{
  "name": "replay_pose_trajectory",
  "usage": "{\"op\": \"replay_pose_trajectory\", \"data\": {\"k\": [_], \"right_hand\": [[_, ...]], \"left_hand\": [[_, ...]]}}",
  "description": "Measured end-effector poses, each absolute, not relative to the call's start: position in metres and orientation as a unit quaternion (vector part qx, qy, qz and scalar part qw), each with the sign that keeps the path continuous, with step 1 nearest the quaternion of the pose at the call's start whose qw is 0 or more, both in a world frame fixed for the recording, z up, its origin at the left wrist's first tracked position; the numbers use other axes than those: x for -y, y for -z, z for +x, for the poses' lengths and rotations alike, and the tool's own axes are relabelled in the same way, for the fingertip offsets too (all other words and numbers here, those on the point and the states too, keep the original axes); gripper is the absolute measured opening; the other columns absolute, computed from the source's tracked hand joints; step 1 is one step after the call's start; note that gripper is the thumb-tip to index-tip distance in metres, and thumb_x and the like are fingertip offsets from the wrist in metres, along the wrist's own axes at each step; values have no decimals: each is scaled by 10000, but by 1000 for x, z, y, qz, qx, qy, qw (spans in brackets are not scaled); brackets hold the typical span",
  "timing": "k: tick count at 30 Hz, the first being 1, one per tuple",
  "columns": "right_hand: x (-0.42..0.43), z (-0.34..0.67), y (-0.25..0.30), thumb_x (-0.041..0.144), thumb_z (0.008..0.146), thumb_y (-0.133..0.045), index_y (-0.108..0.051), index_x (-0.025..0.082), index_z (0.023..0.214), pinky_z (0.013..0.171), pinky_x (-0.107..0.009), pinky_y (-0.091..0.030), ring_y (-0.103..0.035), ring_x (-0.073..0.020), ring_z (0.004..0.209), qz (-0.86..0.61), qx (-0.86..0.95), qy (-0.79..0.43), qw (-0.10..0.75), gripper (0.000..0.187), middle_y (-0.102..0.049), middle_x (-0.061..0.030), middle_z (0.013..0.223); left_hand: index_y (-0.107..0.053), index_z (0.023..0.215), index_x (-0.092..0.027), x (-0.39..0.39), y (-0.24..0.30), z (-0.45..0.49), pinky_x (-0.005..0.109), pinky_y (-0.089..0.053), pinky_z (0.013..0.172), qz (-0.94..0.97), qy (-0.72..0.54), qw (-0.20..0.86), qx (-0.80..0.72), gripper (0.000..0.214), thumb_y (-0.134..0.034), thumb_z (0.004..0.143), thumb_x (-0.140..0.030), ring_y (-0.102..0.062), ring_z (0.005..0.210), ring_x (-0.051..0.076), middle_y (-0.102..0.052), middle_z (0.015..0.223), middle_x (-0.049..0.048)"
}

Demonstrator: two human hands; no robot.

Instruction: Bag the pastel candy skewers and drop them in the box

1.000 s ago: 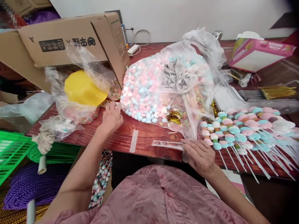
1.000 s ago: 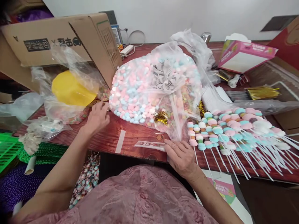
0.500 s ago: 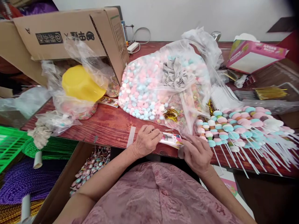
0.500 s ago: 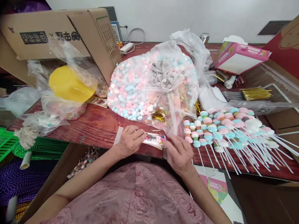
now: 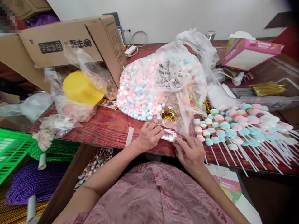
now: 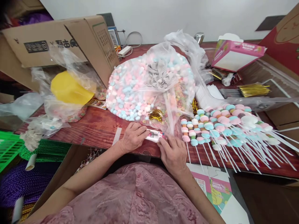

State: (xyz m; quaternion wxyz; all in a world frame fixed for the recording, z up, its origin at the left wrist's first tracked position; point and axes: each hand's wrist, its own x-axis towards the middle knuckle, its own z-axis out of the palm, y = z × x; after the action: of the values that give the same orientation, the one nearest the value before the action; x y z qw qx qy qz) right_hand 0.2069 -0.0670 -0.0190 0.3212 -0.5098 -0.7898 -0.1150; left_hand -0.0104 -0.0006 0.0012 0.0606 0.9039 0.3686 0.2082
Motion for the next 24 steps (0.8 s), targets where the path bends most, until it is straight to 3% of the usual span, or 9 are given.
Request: {"op": "replay_pose_trajectory", "data": {"k": [4, 9, 18, 24], "right_hand": [[53, 197, 16, 141, 882, -593, -701, 212, 914, 708, -363, -346, -569, -224, 861, -511, 822, 122, 221, 133, -742, -53, 1004], [45, 191, 15, 114, 885, -575, -713, 200, 930, 712, -360, -302, -551, -212, 894, -525, 832, 93, 154, 168, -738, -44, 1050], [53, 192, 26, 100, 913, -513, -704, 183, 943, 768, -344, -365, -544, -218, 883, -488, 848, 72, 195, 211, -727, -64, 1061], [52, 202, 4, 209, 900, -579, -675, 239, 1140, 823, -386, -354, -546, -261, 1041, -534, 801, 127, 240, 260, -687, -82, 1194]], "left_hand": [[-679, 976, -182, -4, 3, -11, 398, -352, 788, 913, -135, -15, -386, 264, -416, 965, -197, -537, 937, 251, -679, 975, 114], [-640, 1084, -189, 0, -7, -15, 372, -408, 792, 913, -42, -23, -405, 238, -457, 933, -170, -531, 976, 243, -631, 1108, 111], [-588, 1153, -201, 23, -9, -12, 379, -455, 805, 906, -13, -60, -420, 253, -442, 947, -183, -533, 975, 250, -595, 1117, 99], [-576, 1194, -171, 24, -1, -12, 360, -445, 759, 914, -2, -88, -395, 267, -415, 983, -201, -550, 960, 241, -609, 1106, 105]]}}
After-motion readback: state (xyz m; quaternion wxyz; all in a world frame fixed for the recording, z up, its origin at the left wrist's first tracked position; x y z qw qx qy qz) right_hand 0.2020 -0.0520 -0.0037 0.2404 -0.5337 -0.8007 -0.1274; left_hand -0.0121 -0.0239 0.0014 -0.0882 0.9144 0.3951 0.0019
